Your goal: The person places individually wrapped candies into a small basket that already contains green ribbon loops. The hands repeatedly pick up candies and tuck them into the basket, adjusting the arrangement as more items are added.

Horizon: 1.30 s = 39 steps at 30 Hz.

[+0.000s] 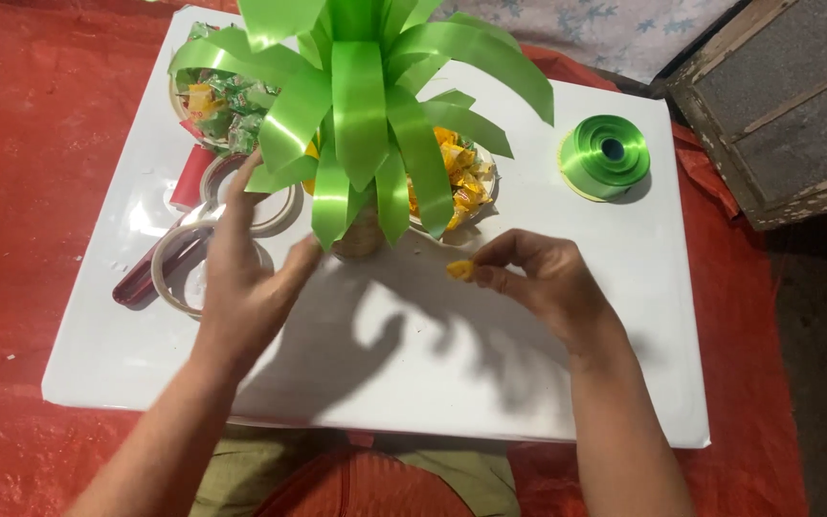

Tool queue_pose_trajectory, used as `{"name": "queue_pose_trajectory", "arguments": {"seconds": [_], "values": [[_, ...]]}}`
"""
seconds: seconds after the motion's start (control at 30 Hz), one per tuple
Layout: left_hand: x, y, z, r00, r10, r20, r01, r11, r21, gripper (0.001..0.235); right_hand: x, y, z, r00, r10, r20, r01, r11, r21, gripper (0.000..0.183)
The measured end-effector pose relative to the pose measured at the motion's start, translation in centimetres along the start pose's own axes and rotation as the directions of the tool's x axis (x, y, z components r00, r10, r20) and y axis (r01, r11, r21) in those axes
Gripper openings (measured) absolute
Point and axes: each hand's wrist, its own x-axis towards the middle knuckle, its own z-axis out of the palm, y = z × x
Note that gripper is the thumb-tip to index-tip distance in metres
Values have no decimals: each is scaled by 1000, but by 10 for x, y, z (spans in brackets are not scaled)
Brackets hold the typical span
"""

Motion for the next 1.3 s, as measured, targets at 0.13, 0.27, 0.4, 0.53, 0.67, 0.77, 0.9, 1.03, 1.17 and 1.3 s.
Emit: {"name": "queue_pose_trajectory", "arguments": {"seconds": [0.13,0.27,0.4,0.53,0.67,0.77,0.9,1.03,1.17,1.3], "values": [[-46,15,9,991,64,-116,-51,992,114,40,-14,4,13,989,-140,42,139,990,39,12],[-63,21,28,993,116,28,-117,992,45,36,-25,3,39,995,-95,26,88,973,213,20],[-62,26,33,996,24,83,-22,999,-35,29,-36,-2,57,951,-296,84,288,953,94,17],[-60,27,34,999,-6,50,9,999,-50,21,-37,3,71,966,-249,72,219,932,287,12],[-54,37,27,998,56,24,-56,998,-12,9,-41,-10,81,956,-282,81,256,936,242,12],[-50,41,22,997,81,13,-82,995,64,7,-40,-17,81,923,-376,85,373,926,54,19],[-46,40,20,998,-68,2,68,997,-31,9,-35,-15,77,932,-353,80,356,934,-31,14],[-43,39,18,973,-226,48,231,954,-189,14,-34,-21,80,929,-361,80,362,932,9,10],[-48,36,18,999,34,24,-30,988,-148,14,-41,-36,87,888,-459,23,457,879,-138,12],[-44,37,18,967,252,-43,-247,964,98,13,-37,-37,88,739,-670,70,632,652,-419,20]]}}
